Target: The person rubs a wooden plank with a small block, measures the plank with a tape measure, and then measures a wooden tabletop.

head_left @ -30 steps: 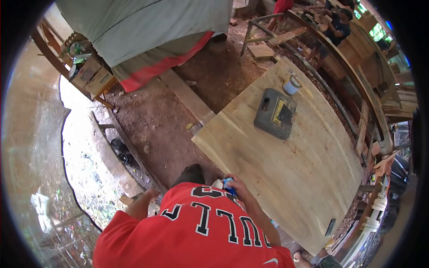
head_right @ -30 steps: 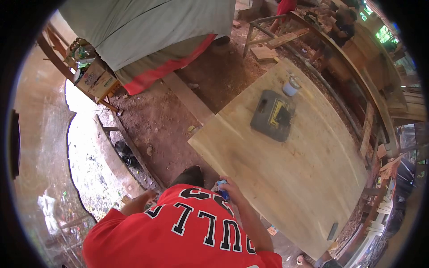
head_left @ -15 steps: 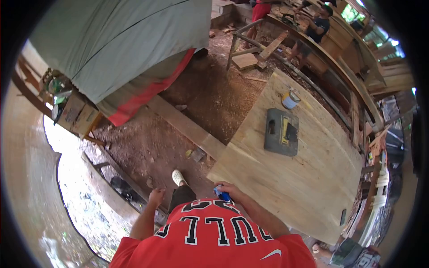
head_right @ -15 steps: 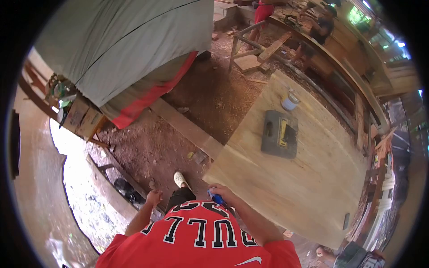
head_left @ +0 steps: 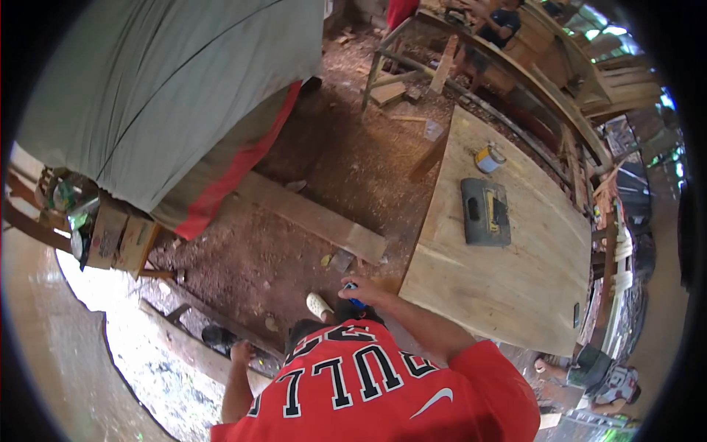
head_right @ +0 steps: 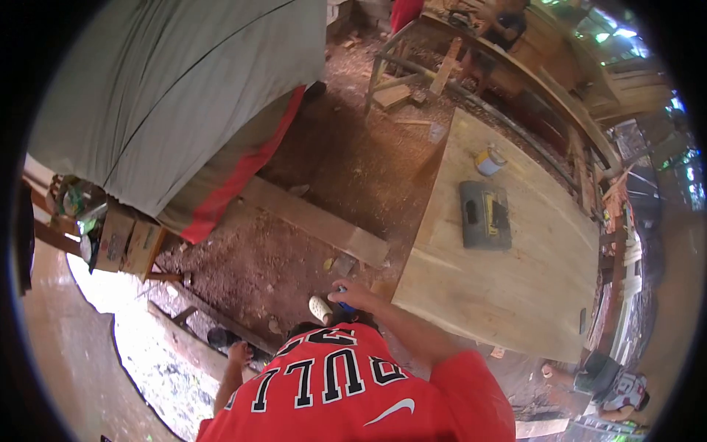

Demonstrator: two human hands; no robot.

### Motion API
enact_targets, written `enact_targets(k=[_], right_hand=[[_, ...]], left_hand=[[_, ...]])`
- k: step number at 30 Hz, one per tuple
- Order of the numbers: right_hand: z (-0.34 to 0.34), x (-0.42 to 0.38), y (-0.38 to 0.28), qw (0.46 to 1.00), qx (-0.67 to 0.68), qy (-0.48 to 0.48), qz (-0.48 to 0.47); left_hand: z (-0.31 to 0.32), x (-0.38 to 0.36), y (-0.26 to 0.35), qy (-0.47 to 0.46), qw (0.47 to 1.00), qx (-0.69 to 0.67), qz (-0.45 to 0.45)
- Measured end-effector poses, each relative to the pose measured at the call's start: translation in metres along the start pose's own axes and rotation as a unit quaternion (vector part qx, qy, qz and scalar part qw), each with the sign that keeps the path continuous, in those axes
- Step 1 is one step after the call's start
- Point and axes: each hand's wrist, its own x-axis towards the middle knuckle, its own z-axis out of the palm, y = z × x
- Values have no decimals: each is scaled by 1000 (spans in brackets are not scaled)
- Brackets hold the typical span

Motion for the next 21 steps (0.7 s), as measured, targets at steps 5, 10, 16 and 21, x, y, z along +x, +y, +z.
enact_targets(k=[5,10,16,21], right_hand=[[-4,33,-6,998,-42,47,-9],[-17,36,-50,997,-17,80,-1],[-37,55,-83,996,-44,77,-18],[-61,84,-101,986,-112,121,-8]], left_hand=[[20,-1,-14,40,993,-44,99],[37,-23,-11,54,988,6,146],[30,5,-38,26,992,75,98],[27,37,-10,3,952,275,133]])
